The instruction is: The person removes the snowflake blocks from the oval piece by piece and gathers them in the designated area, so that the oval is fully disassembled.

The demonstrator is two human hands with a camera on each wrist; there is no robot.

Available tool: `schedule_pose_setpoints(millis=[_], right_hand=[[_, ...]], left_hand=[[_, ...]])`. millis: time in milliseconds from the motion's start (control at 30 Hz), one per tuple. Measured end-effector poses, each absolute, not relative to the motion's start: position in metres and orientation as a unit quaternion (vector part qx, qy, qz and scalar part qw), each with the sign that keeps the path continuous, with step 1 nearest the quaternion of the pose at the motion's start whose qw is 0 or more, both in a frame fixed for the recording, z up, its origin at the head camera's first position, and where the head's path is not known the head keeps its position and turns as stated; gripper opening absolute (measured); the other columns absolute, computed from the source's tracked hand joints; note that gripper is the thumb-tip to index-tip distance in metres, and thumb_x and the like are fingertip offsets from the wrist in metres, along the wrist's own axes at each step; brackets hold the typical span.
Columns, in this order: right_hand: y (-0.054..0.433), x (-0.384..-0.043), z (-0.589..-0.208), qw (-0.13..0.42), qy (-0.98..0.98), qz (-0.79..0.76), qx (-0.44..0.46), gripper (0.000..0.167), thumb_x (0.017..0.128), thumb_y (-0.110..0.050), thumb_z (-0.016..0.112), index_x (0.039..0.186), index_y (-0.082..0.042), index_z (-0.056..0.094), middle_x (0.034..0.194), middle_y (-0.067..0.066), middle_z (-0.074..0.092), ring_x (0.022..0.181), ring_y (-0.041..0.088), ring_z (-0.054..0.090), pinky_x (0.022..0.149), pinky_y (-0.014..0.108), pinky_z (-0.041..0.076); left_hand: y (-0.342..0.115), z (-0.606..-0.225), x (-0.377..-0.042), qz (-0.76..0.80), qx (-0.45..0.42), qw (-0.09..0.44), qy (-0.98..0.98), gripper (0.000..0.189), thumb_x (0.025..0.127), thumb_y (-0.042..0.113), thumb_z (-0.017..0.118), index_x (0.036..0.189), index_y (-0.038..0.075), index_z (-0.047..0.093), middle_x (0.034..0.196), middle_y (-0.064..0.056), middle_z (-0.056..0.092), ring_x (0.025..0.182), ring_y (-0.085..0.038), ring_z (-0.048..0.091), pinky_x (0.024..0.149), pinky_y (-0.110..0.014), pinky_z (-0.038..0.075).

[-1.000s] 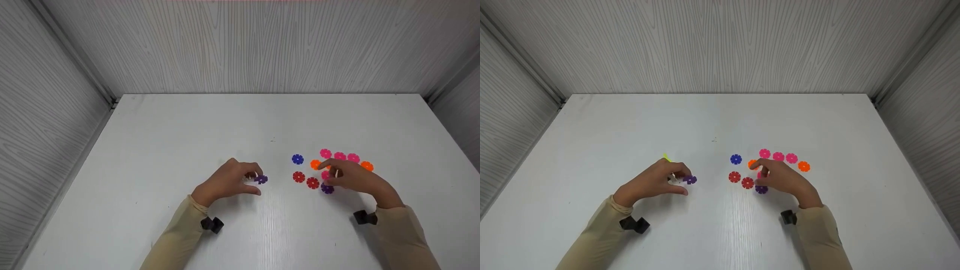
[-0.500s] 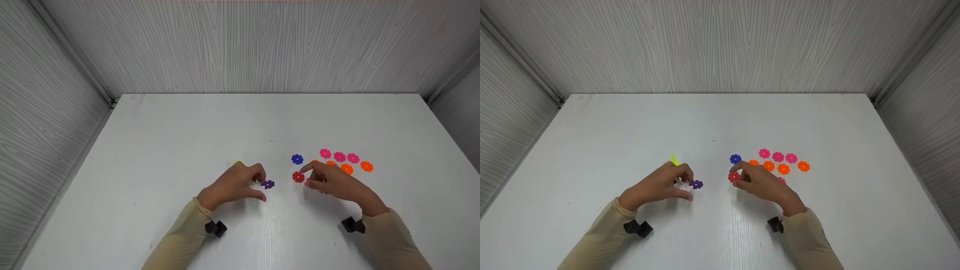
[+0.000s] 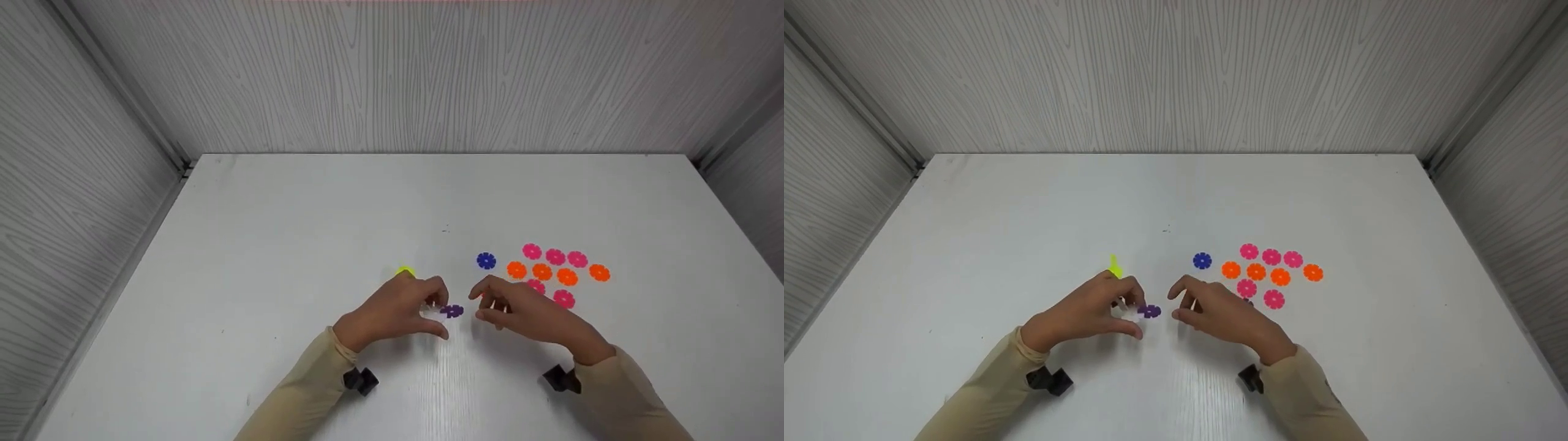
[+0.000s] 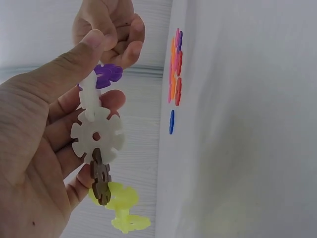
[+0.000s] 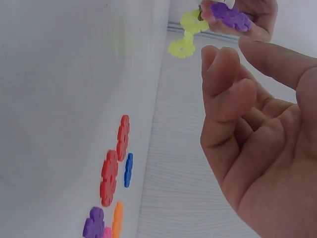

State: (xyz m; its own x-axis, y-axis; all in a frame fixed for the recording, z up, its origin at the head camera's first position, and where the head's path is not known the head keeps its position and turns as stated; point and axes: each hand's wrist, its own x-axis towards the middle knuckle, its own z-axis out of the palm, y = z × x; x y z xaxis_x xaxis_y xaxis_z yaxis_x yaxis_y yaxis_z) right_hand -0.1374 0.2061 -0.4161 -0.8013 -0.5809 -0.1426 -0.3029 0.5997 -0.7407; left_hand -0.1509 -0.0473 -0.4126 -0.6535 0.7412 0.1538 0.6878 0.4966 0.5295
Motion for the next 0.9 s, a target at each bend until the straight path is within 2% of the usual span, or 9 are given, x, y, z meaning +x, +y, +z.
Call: schedule_pose_setpoints(millis=[133, 367, 700, 900], right_hand=[[0.197, -0.134, -0.418, 0.191, 0.870, -0.367, -0.267, 0.027, 0.093, -0.024, 0.063, 0.115, -0.011, 0.055, 0.091, 0.005, 0.067, 0.071, 0.007, 0.060, 0.066, 0.022, 0.051], [0.187, -0.129, -0.423, 0.184, 0.856, -0.383, -0.295, 0.019, 0.093, -0.017, 0.063, 0.111, -0.011, 0.056, 0.099, 0.002, 0.067, 0.076, 0.007, 0.062, 0.069, 0.020, 0.053], [0.183, -0.130, -0.424, 0.167, 0.848, -0.401, -0.303, 0.013, 0.095, -0.012, 0.059, 0.108, -0.009, 0.057, 0.099, 0.005, 0.069, 0.072, 0.005, 0.063, 0.070, 0.020, 0.054], [0.183, -0.129, -0.425, 0.147, 0.854, -0.398, -0.302, 0.013, 0.095, -0.013, 0.060, 0.106, -0.008, 0.058, 0.096, 0.005, 0.069, 0.070, 0.004, 0.062, 0.070, 0.019, 0.054]], left_hand=[[-0.046, -0.413, -0.149, 0.280, 0.420, 0.042, 0.862, 0.046, 0.070, 0.036, 0.084, 0.096, 0.010, 0.057, 0.084, 0.000, 0.068, 0.079, -0.012, 0.060, 0.078, -0.022, 0.047], [-0.043, -0.411, -0.147, 0.272, 0.422, 0.049, 0.864, 0.046, 0.070, 0.038, 0.084, 0.096, 0.012, 0.056, 0.085, 0.003, 0.067, 0.080, -0.009, 0.058, 0.080, -0.021, 0.044], [-0.043, -0.410, -0.148, 0.285, 0.423, 0.056, 0.858, 0.047, 0.072, 0.037, 0.083, 0.099, 0.010, 0.057, 0.086, 0.000, 0.067, 0.081, -0.010, 0.058, 0.078, -0.019, 0.049], [-0.045, -0.410, -0.148, 0.272, 0.422, 0.061, 0.863, 0.046, 0.074, 0.041, 0.080, 0.104, 0.012, 0.061, 0.091, 0.003, 0.070, 0.085, -0.009, 0.062, 0.084, -0.025, 0.043]])
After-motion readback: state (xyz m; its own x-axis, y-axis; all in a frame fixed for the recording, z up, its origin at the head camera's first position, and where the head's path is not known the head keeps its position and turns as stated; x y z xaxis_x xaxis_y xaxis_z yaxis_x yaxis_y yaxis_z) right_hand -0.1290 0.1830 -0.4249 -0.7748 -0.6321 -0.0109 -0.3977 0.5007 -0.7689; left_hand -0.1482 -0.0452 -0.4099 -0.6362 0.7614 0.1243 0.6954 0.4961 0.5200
